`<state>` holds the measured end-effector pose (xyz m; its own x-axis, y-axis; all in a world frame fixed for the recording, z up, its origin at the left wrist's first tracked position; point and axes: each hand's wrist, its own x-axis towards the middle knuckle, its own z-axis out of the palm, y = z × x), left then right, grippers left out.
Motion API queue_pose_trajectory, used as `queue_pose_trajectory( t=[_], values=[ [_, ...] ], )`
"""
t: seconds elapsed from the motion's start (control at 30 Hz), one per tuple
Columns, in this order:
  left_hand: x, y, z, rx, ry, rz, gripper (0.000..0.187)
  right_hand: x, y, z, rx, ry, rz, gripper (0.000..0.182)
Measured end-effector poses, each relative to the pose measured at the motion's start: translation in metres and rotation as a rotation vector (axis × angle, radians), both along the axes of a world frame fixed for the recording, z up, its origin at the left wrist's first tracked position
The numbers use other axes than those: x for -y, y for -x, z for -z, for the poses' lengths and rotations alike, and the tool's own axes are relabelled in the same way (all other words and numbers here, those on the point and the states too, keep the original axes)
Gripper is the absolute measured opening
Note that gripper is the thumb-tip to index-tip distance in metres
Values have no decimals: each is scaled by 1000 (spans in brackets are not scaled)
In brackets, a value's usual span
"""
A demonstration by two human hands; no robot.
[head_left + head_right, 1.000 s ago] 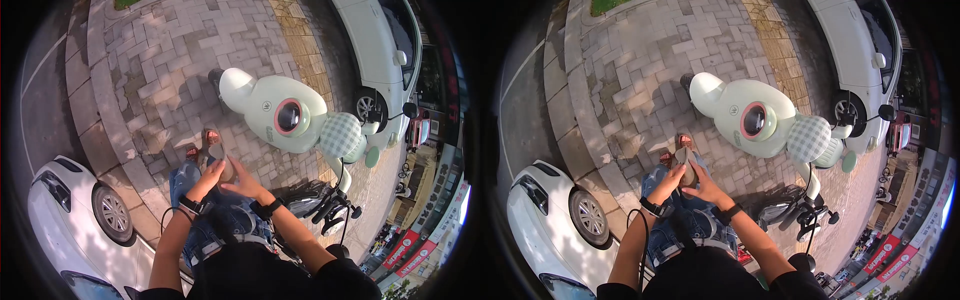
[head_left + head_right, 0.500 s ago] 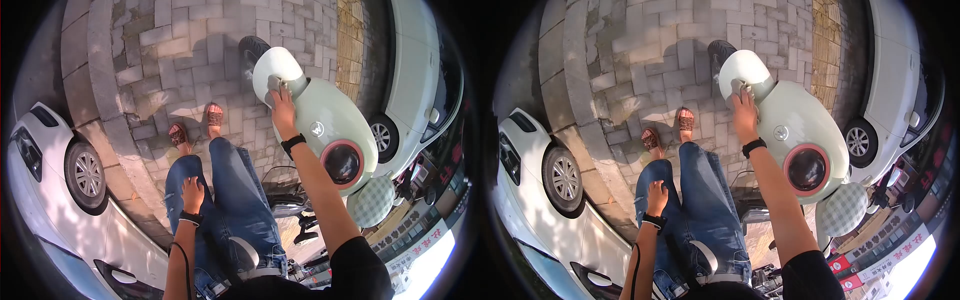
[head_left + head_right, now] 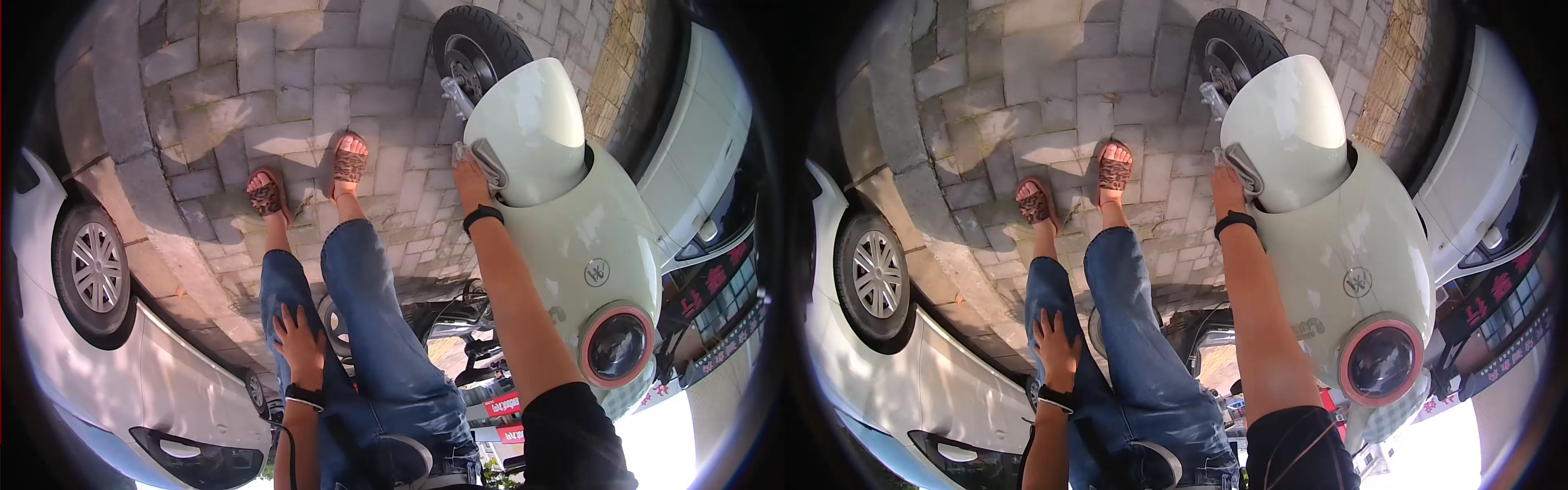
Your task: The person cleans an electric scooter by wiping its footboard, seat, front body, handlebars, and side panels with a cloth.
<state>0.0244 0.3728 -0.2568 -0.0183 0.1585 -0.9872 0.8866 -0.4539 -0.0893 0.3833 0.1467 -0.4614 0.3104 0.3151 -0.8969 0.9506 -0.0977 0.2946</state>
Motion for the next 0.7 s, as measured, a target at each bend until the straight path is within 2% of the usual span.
queue_pose_trajectory(
  t=[0.03,0.07,0.13,0.17,0.23,0.3,0.33,0.4,0.53,0.6,0.67,0.7],
  values=[
    [0,0,0,7,11,2,68,26,11,3,50,165,255,30],
    [-1,-1,0,16,17,5,67,29,18,-8,55,171,256,30],
    [2,-2,1,6,14,15,67,13,24,-19,90,256,-15,29],
    [7,-5,1,-9,19,27,66,-8,17,-27,99,255,-26,29],
    [11,-5,2,14,11,46,65,-62,8,-65,-66,-77,377,25],
    [10,-4,0,24,3,61,62,-102,-5,-92,-64,-634,55,11],
    [10,-3,0,30,3,60,62,-121,-15,-105,-58,-634,52,11],
    [12,3,1,47,4,55,61,-147,-31,-127,47,-889,67,13],
    [19,24,2,106,-59,68,62,-108,-36,-133,140,-823,109,16],
    [22,39,-3,133,-101,39,65,-76,-12,-135,34,-659,223,17],
    [19,56,-5,139,-53,30,64,-76,19,-164,-216,-354,699,22],
    [17,61,-9,134,-9,14,63,-83,43,-175,-279,-309,805,27]
  ],
)
